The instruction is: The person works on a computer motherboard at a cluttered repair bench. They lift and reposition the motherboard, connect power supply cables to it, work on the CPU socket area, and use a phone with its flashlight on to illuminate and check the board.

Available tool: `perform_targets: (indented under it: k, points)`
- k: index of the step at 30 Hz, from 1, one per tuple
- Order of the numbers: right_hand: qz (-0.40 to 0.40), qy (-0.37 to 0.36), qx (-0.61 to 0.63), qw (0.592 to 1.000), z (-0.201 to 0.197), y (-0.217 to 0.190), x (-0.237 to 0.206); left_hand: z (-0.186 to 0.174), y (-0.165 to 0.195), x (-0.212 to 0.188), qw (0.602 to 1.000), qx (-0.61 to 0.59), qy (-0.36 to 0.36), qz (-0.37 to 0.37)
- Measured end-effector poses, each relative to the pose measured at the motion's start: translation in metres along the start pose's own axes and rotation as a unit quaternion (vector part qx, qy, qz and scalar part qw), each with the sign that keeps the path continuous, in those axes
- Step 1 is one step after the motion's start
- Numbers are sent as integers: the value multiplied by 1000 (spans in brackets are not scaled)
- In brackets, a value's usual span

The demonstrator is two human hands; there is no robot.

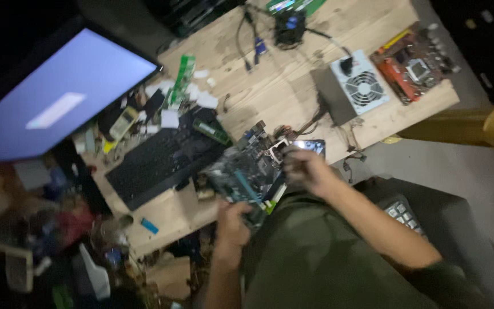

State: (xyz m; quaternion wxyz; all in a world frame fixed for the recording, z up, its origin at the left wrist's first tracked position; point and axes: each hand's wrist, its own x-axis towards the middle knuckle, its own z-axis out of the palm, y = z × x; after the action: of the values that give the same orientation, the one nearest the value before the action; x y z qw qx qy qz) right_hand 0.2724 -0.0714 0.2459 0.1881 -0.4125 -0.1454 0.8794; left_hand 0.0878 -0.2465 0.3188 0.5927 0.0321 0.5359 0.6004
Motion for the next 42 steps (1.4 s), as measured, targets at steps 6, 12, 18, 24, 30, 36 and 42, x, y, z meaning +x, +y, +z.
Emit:
perform_targets:
  k: [6, 12, 18, 24, 30, 36, 42]
  points:
    - [-105, 82, -307, 942, 22, -31, -20, -85, -18, -16, 971, -238, 30, -14]
    - [-262, 18, -511, 819, 67, -26, -29, -87, -29, 3, 944, -310, -102, 48]
    - [-392, 84, -661, 634, 86, -38, -64, -59, -14, 15, 904, -399, -153, 20]
    - [-430, 102, -722, 532, 92, -45, -79, -39, -5, 26, 897, -394, -199, 29]
    - [-482, 89, -738, 464, 80, -37, -79, -29, -4, 26, 902, -386, -192, 23]
    - [-511, 104, -714, 467, 76, -26, -73, -26, -8, 25, 908, -368, -198, 29]
    - [-519, 9, -737, 433, 80, -29, -80, -33, -18, 20, 927, -341, -156, 18]
